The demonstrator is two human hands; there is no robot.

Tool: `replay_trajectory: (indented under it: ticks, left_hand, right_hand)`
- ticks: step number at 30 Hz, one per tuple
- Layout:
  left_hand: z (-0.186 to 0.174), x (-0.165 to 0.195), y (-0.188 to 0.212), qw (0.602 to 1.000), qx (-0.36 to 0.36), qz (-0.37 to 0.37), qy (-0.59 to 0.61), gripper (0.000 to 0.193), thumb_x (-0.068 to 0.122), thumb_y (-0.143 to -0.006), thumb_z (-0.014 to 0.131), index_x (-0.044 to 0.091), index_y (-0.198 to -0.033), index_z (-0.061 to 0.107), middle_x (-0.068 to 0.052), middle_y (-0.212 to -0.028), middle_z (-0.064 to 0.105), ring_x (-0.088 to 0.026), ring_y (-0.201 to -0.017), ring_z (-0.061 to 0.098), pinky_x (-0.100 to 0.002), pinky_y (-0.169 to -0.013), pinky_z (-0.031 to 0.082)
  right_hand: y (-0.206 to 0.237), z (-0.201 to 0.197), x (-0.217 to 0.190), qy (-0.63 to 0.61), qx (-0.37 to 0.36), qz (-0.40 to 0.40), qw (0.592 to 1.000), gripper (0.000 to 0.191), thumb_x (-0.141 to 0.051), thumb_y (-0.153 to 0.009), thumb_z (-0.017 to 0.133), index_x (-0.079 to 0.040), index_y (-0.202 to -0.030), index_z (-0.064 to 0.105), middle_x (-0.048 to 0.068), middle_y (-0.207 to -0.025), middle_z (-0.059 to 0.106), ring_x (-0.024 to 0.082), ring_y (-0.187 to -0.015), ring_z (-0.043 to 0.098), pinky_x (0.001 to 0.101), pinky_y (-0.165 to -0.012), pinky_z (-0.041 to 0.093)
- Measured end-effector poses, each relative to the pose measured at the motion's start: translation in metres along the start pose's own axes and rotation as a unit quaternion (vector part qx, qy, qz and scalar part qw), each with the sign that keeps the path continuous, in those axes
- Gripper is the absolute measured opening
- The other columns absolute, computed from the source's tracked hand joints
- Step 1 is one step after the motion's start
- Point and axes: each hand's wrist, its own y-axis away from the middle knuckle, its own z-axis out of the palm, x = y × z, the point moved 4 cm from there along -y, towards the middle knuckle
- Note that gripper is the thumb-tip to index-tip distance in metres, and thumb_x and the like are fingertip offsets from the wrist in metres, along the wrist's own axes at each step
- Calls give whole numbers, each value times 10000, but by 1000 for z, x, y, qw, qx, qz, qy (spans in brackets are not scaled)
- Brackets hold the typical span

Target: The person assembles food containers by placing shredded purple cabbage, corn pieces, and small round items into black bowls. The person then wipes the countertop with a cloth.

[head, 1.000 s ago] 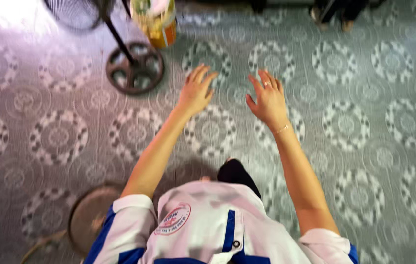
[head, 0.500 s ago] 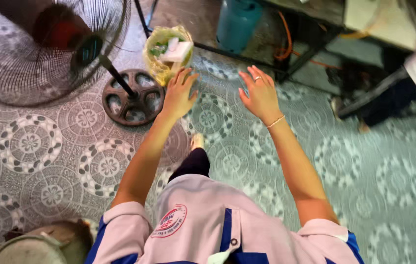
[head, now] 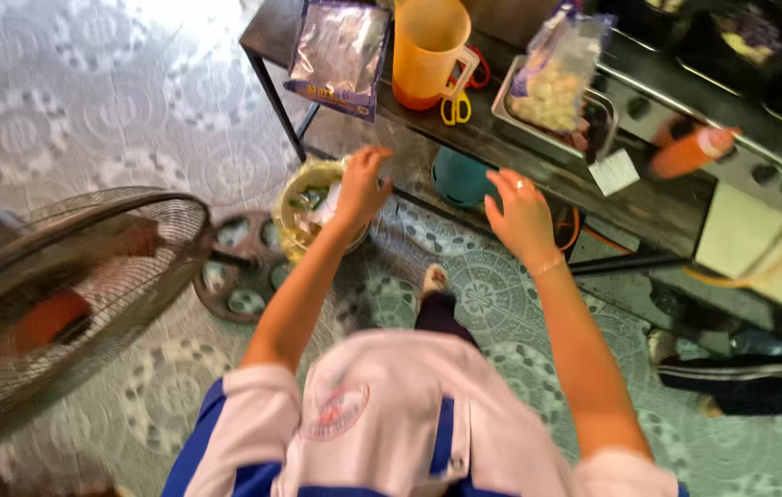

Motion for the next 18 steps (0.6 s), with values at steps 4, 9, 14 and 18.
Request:
replay_trajectory:
  ticks: [4,9,14,18]
  left_hand:
    - [29,-78,-84,985,126,-117,21,513,138,-890,731,87,-1374,572,-183,-1364,600,-400,-1303,544,-462,-1133,437]
    - [55,-179,-165,917,143,-371,-39,739,329,-851,841,-11,-1400,482,-263,-1305,571,-428,-1241,524,-489,-1080,414]
    - [82,-287,-216,611,319,-653,312,881,350,-709,904,0,-1343,403,-192,-1259,564,-338,-1072,603,-475,-864,515]
    - [103,-345,-243,624,351,-671,192,646,292,-726,846,27,-1233,546,-159,-1143,659,-333,-975,649,-470,-819,536]
  right_hand:
    - [-118,49,57,-38,-35,-59,997,331,-176,-918,680,-80,-1236,678,155,-1287,684,357,-1194,633,449,-1033,520]
    - [-214,115,80,-105,-146,-95,979,352,-201,-893,680,-68,-1219,688,152,-1215,695,350,-1122,651,448,-964,522]
    - [-248,183,91,-155,-222,-55,961,354,-205,-902,671,-73,-1231,686,150,-1173,717,355,-1058,674,460,-898,541]
    - [-280,252,126,-174,-320,-18,931,345,-196,-912,654,-83,-1235,693,155,-1160,725,371,-1025,677,467,-844,550]
